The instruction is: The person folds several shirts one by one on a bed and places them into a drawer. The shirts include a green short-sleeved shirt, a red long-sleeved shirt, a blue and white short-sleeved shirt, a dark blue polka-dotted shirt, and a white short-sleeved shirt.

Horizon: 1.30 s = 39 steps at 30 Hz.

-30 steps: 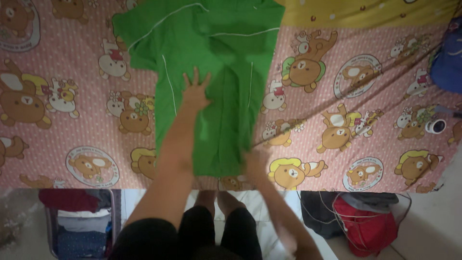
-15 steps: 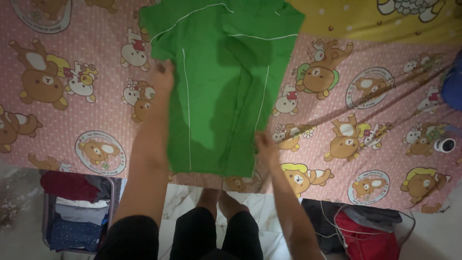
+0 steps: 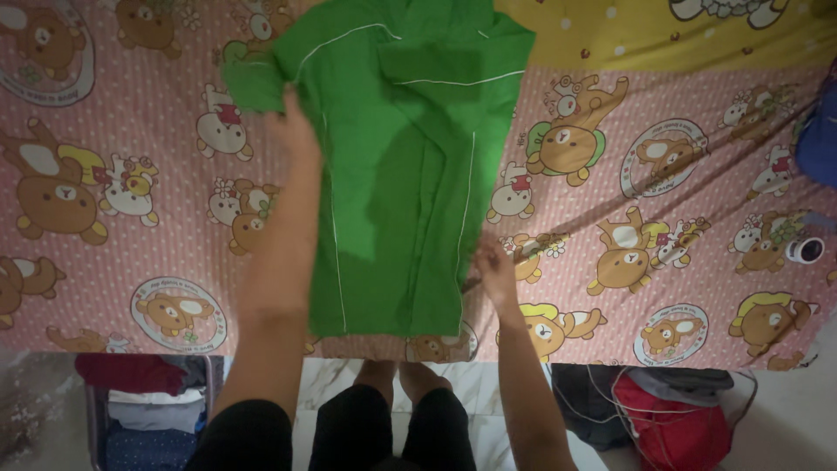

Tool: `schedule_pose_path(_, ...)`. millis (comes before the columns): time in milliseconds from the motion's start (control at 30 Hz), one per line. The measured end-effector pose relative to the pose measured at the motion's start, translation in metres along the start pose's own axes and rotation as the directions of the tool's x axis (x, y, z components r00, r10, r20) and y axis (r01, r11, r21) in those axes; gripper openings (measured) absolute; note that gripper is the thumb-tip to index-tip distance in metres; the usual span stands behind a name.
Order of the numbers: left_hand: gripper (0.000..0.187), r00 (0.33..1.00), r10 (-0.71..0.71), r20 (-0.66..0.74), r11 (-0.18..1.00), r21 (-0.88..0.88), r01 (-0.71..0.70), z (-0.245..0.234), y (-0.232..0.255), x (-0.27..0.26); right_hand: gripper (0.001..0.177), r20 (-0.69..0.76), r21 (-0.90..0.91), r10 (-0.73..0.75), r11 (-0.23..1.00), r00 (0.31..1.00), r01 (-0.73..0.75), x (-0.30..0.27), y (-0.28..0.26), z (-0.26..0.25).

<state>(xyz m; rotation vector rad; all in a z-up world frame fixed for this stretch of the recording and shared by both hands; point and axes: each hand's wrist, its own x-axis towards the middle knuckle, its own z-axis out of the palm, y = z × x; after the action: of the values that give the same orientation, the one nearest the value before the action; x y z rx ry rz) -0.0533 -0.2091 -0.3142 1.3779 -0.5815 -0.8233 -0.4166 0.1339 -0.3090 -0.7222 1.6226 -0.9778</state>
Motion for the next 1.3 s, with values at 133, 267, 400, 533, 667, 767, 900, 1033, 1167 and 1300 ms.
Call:
schedule_pose_path(133, 0.042, 0.873, 0.298, 0.385, 0.914, 0.147, -0.377, 0.074, 0.024, -0.084, 0.039, -0.003, 0.081, 0.023, 0.996, 1.000, -0.023, -0.011, 0.000, 0.009)
schedule_pose_path(267, 0.075, 0.517, 0.137, 0.845, 0.610, 0.339, -0.716, 0.134, 0.017, -0.164, 0.031, -0.005, 0.003, 0.061, 0.998, 0.998, -0.061, -0.023, -0.003, 0.014)
schedule_pose_path(400, 0.098, 0.510, -0.167, 0.844, 0.392, 0.531, -0.751, 0.103, 0.004, -0.201, 0.040, -0.041, -0.118, 0.050, 0.991, 0.998, -0.054, -0.034, -0.010, 0.023)
schedule_pose_path(533, 0.087, 0.631, -0.195, 0.751, 0.366, 0.652, -0.664, 0.006, 0.003, -0.194, 0.045, -0.016, -0.369, -0.033, 0.929, 0.999, 0.025, -0.062, -0.010, 0.033)
schedule_pose_path(667, 0.056, 0.657, -0.284, 0.699, 0.475, 0.697, -0.536, -0.125, 0.015, -0.198, 0.065, 0.083, -0.524, -0.069, 0.845, 0.994, 0.102, -0.087, 0.001, 0.038)
schedule_pose_path(767, 0.037, 0.586, -0.242, 0.774, 0.658, 0.574, -0.487, -0.207, 0.026, -0.217, 0.081, 0.043, -0.663, -0.032, 0.747, 0.999, 0.052, -0.118, 0.021, 0.036)
schedule_pose_path(900, 0.048, 0.658, -0.087, 0.748, 0.574, 0.577, -0.581, -0.254, 0.047, -0.273, 0.071, -0.010, -0.629, -0.116, 0.773, 0.993, 0.084, -0.143, 0.049, 0.036)
schedule_pose_path(1033, 0.039, 0.563, -0.248, 0.788, 0.453, 0.608, -0.651, -0.237, 0.057, -0.349, 0.045, -0.131, -0.617, 0.141, 0.763, 0.981, -0.192, -0.144, 0.078, 0.030)
schedule_pose_path(1167, 0.037, 0.556, -0.380, 0.739, 0.543, 0.665, -0.512, -0.233, 0.055, -0.366, 0.038, -0.043, 0.042, 0.398, 0.917, 0.917, -0.396, -0.134, 0.090, 0.023)
schedule_pose_path(1300, 0.053, 0.832, -0.178, 0.525, 0.567, 0.746, -0.350, -0.244, 0.009, -0.336, 0.035, -0.105, -0.213, 0.133, 0.965, 0.986, -0.153, -0.128, 0.090, 0.016)
